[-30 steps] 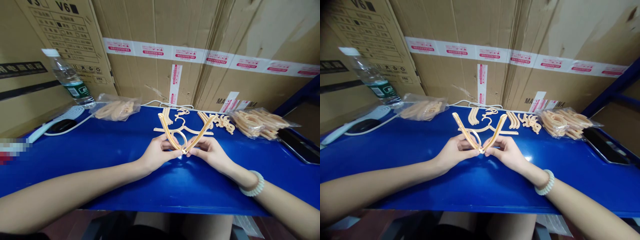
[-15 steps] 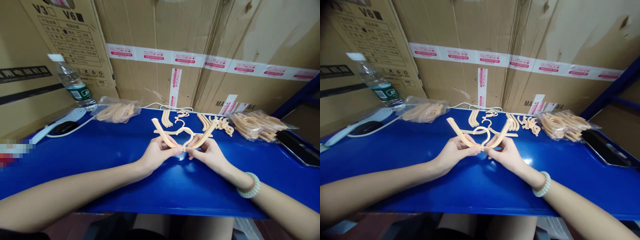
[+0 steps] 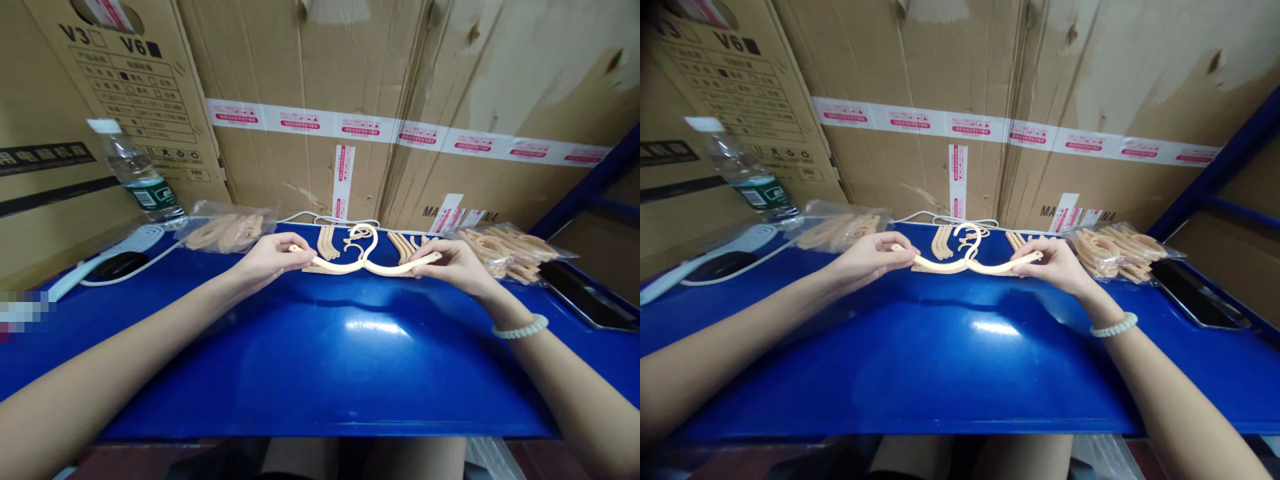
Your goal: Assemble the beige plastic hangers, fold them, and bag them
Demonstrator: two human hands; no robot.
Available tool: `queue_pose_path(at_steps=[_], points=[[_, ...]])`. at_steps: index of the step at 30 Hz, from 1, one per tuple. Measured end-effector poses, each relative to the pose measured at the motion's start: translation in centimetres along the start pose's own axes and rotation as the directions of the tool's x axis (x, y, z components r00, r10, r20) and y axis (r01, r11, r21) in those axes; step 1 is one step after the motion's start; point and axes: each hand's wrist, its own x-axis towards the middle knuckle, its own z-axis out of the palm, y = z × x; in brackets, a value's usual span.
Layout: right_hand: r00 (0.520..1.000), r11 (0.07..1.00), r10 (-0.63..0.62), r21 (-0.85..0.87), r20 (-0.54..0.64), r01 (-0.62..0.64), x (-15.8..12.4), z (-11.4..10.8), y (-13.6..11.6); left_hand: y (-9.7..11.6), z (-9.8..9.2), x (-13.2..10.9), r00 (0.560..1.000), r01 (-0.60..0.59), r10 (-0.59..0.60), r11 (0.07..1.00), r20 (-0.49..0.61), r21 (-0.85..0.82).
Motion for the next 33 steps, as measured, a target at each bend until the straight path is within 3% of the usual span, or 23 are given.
queue_pose_path(at_steps=[2, 5, 9, 12, 16, 20, 26, 33], points=[[0.995, 0.989, -0.065, -0.125, 0.074, 0.074, 0.3, 0.1, 0.4, -0.4, -0.7, 0.3, 0.99, -0.111, 0.088, 0.964, 0.106, 0.241], [0.974, 0.93, -0.162, -0.306, 0.16, 0.205, 0.6, 0.5, 1.2, -1.1, -1.2, 0.6, 0.951, -0.283, 0.181, 0.833, 0.25, 0.476], [0.956, 0.869, -0.192, -0.415, 0.222, 0.271, 0.6, 0.8, 2.0, -2.2, -1.4, 0.8, 0.852, -0.524, 0.329, 0.527, 0.408, 0.669], [0.953, 0.857, -0.182, -0.436, 0.242, 0.275, 0.5, 0.9, 2.3, -2.5, -1.3, 0.7, 0.803, -0.59, 0.354, 0.357, 0.48, 0.724], [0.96, 0.848, -0.163, -0.466, 0.227, 0.254, 0.5, 0.8, 2.4, -2.3, -0.9, 0.2, 0.786, -0.603, 0.331, 0.222, 0.522, 0.766], [0.984, 0.837, -0.062, -0.528, 0.169, 0.143, 0.2, 0.5, 2.5, -2.6, -0.8, 0.1, 0.788, -0.586, 0.348, 0.174, 0.507, 0.791], [0.98, 0.785, 0.087, -0.617, 0.176, 0.041, 0.0, 0.5, 2.8, -4.3, -1.2, 0.8, 0.807, -0.572, 0.345, 0.256, 0.479, 0.779], [0.984, 0.792, 0.099, -0.61, 0.149, 0.013, 0.2, 1.2, 3.1, -4.4, -1.6, 1.3, 0.826, -0.541, 0.355, 0.28, 0.438, 0.793]])
